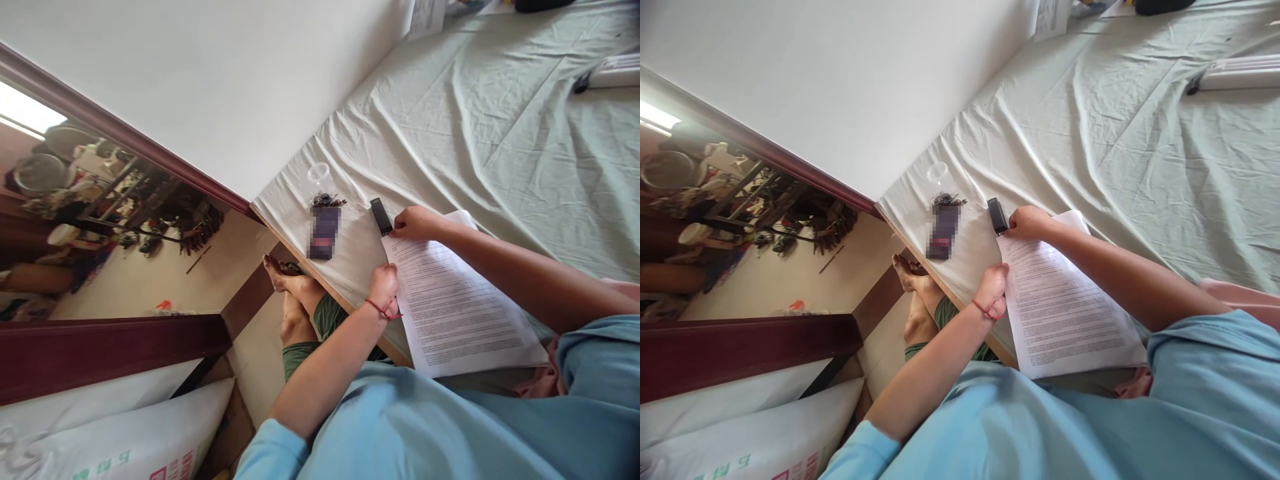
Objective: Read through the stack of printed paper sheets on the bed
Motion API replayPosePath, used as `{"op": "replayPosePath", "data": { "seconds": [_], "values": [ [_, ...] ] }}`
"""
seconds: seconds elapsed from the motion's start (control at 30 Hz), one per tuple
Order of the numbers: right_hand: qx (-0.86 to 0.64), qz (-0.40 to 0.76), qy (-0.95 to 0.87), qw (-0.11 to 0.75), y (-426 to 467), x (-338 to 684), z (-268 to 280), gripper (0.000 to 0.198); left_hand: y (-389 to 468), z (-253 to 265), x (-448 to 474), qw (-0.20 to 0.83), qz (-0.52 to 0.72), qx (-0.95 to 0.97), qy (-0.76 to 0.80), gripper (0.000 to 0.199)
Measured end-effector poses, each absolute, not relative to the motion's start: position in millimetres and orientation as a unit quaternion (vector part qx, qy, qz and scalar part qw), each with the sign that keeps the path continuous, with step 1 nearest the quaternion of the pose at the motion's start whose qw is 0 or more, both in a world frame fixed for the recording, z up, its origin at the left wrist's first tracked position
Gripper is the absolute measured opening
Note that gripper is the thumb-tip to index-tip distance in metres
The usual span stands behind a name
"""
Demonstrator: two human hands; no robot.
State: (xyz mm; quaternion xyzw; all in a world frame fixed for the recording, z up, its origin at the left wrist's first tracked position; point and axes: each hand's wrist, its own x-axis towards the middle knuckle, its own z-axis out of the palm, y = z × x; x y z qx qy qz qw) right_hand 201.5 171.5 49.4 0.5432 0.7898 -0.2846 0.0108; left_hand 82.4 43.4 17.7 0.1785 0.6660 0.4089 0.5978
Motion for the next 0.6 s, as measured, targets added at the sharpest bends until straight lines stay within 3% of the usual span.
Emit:
{"op": "replayPosePath", "data": {
  "seconds": [0.33,0.6],
  "values": [
    [0.544,-0.314,0.778,-0.014,183.6,204.2,43.0,0.020,50.3,18.0,81.2,0.595,0.414,0.177,0.665,0.025],
    [0.550,-0.309,0.775,-0.031,188.3,201.1,44.9,0.026,52.9,15.8,81.1,0.589,0.434,0.173,0.660,0.020]
  ]
}}
